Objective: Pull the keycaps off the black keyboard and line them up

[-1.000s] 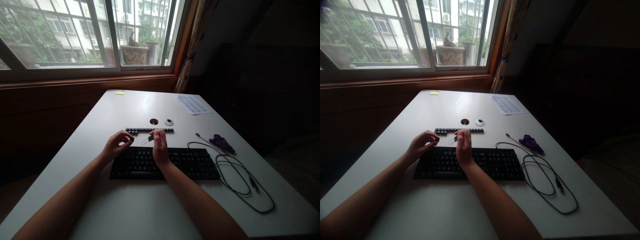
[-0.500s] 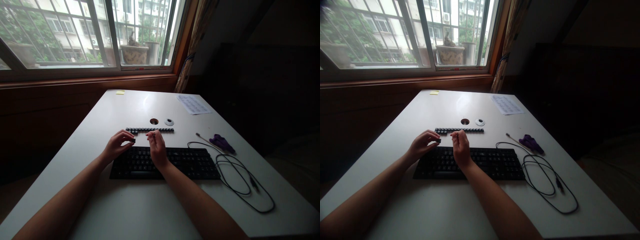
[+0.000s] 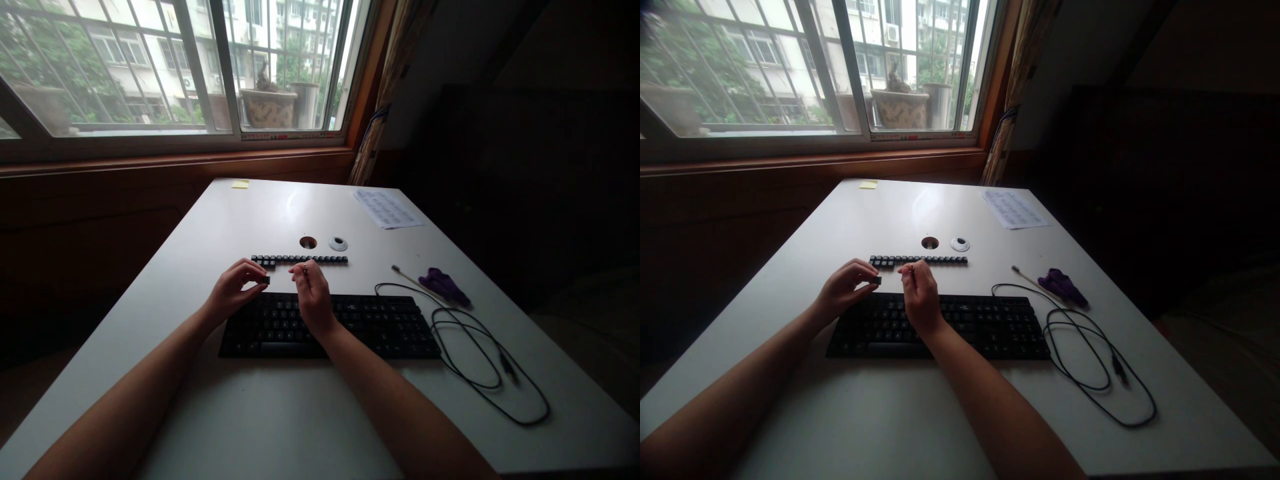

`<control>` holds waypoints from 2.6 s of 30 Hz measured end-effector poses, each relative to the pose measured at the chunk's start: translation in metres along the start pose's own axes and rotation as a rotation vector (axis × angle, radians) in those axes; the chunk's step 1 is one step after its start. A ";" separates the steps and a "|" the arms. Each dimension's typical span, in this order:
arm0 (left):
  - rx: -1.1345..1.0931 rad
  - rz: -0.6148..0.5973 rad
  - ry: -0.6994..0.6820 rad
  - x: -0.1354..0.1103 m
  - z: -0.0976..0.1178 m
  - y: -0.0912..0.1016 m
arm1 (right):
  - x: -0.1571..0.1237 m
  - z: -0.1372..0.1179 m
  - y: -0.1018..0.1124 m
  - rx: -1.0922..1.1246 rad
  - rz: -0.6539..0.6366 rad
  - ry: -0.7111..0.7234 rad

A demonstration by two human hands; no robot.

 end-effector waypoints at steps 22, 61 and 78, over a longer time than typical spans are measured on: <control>0.044 -0.012 -0.004 0.000 -0.002 -0.001 | 0.001 0.012 -0.005 0.037 -0.052 -0.072; 0.188 -0.031 0.030 -0.002 -0.011 0.002 | 0.000 0.015 -0.018 -0.026 -0.259 -0.012; 0.174 -0.002 0.068 -0.004 -0.018 0.003 | -0.001 0.016 -0.019 -0.031 -0.278 -0.018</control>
Point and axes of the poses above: each hand's wrist, its own x-axis towards the middle knuckle, its own y-axis out of the back of the hand, z = x × y, the point moved 6 cm from there along x, towards the middle knuckle, and after that the axes turned 7 degrees about x, right-handed, at the moved point
